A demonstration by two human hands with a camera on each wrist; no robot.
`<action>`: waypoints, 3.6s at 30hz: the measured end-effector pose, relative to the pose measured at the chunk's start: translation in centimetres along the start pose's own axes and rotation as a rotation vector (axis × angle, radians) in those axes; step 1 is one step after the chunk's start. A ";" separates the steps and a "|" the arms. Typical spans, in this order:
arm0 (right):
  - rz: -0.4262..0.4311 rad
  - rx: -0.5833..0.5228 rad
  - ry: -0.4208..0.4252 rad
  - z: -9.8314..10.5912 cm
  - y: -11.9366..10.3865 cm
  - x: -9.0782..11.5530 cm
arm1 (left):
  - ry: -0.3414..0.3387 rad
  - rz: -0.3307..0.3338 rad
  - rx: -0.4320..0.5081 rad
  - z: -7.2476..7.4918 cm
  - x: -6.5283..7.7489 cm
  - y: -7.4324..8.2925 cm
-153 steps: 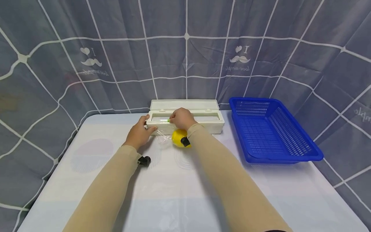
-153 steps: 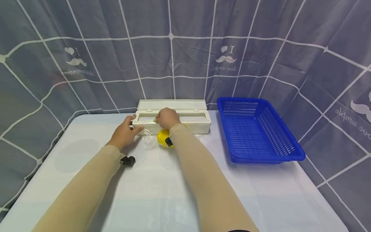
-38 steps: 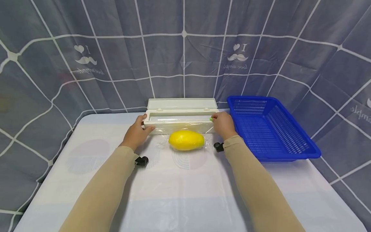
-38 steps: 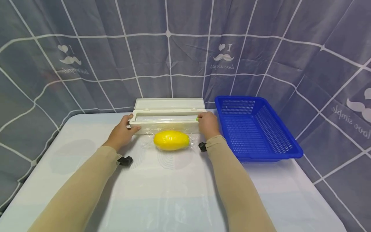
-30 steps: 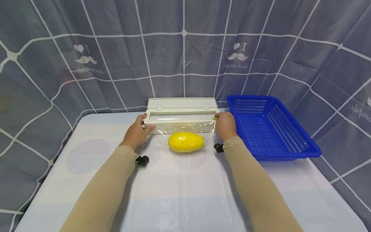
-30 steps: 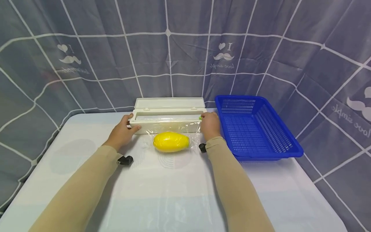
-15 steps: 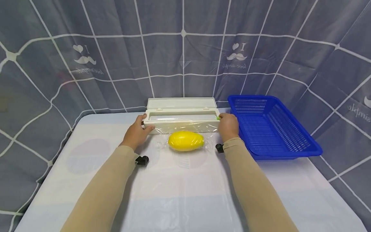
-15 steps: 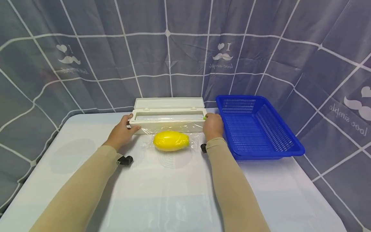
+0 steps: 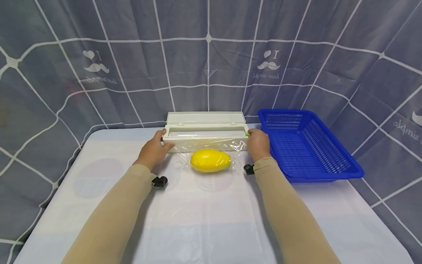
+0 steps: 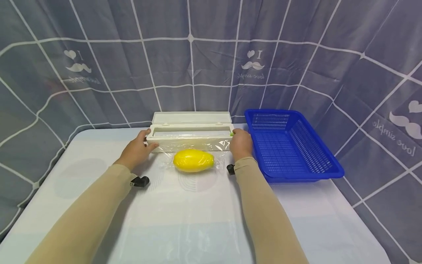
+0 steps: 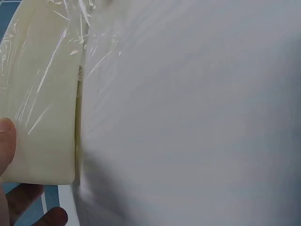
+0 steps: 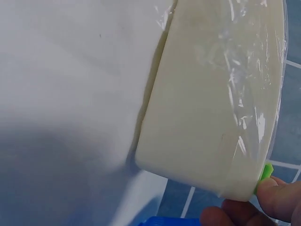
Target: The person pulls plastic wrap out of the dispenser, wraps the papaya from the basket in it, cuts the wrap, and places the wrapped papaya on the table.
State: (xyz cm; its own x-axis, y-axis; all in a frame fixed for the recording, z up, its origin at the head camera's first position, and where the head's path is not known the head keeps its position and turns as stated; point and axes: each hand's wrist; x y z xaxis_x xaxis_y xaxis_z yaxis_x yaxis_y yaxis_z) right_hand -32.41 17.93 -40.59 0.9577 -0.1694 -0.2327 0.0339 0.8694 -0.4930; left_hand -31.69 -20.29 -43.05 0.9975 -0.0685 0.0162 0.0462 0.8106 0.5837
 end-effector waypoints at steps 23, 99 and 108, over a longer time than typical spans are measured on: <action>0.263 0.169 -0.182 0.1 -1.2 -0.2 | 0.013 -0.040 -0.072 0.7 -0.1 0.4; 0.242 -0.277 -0.192 2.7 -0.9 6.0 | -0.252 -0.206 0.369 2.1 4.5 2.1; 0.657 -0.136 -0.392 2.0 -2.7 6.3 | -0.228 -0.159 0.428 1.7 4.3 2.7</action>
State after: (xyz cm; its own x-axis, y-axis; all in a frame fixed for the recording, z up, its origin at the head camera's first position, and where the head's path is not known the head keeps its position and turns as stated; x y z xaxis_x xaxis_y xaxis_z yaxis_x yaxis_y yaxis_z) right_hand -25.89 15.45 -39.00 0.8009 0.5602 -0.2116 -0.5872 0.6654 -0.4610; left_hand -27.38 -19.41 -40.06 0.9408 -0.3354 0.0491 0.1229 0.4724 0.8728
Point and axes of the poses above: each hand's wrist, its own x-axis away from the middle knuckle, its own z-axis out of the back of the hand, y = z × x, and after that the axes turned 2 degrees about -y, right-handed
